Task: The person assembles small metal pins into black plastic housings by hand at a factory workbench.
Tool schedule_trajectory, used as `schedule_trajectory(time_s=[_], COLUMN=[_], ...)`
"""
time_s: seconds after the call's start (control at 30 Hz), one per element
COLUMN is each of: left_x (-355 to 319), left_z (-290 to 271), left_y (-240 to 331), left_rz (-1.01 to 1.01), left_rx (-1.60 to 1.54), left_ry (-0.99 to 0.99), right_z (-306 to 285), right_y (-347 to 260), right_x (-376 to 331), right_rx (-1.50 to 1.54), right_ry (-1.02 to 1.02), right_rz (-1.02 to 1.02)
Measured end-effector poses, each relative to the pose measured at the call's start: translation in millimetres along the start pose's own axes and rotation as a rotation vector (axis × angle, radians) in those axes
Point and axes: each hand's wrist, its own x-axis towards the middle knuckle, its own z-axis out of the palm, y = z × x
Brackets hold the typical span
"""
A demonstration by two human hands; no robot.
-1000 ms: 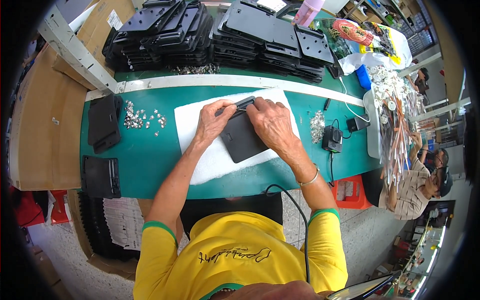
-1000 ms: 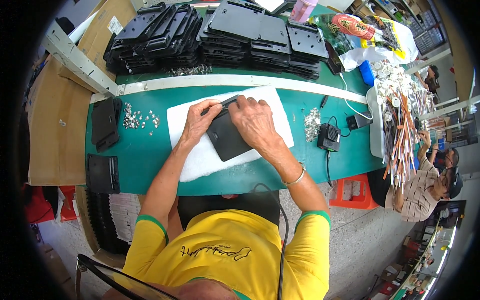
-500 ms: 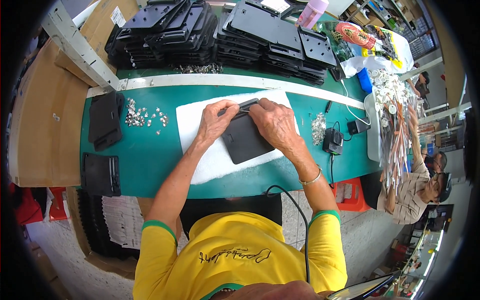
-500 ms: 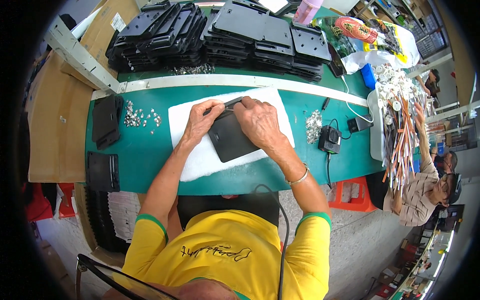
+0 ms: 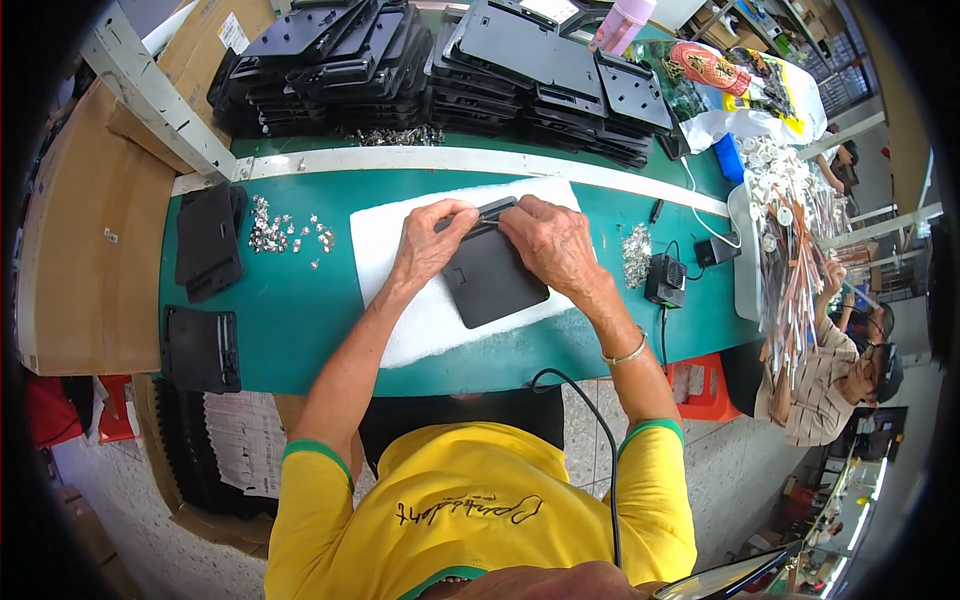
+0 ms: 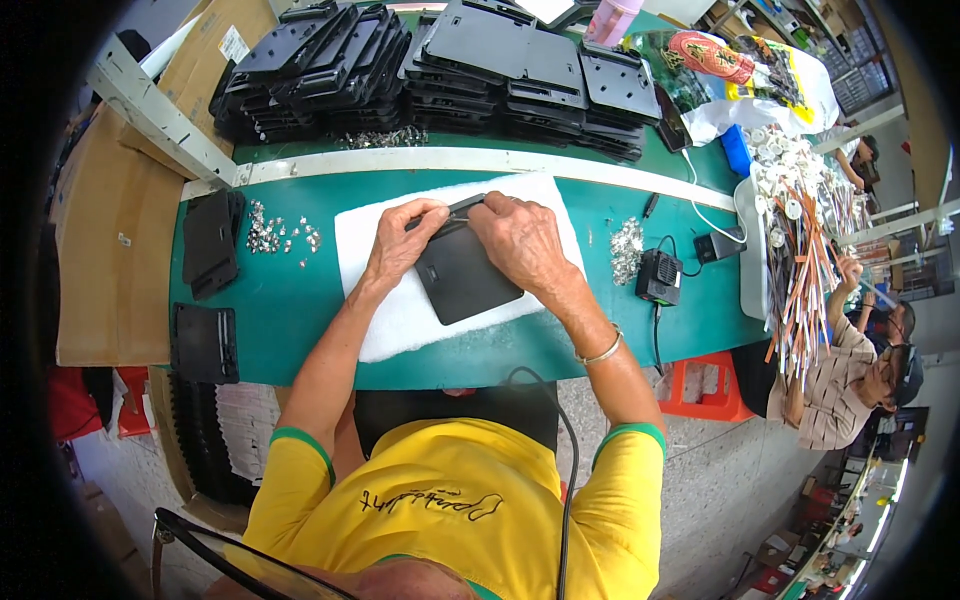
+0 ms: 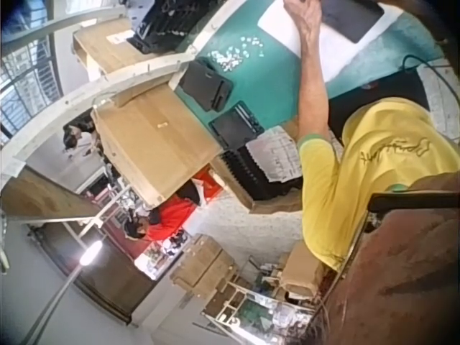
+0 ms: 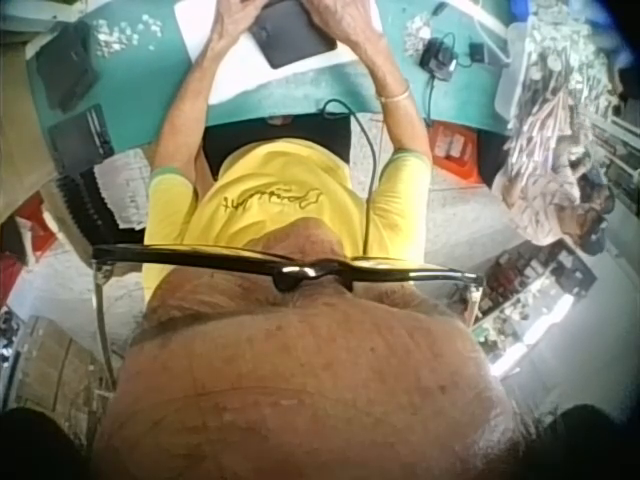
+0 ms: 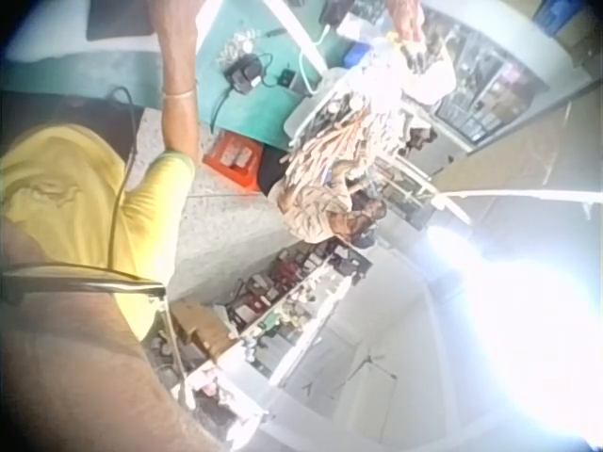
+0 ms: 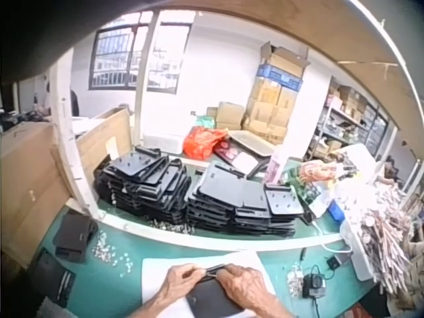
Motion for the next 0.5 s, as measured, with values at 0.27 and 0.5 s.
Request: schedule_trajectory(time_s=[0.27, 0.5], left_x=[0, 0], left_z=[-1, 0], left_y=[-2, 2], left_rz=[-0.025, -0.054], left_rx=[0.0, 0.001], left_ry=[-0.004, -0.005], right_z=[-4, -8], right_y=[-6, -11], right_x=[3, 2], right_rx=[-0.101, -0.186], right_ry=[0.006, 0.022], right_rz=[-0.078, -0.11])
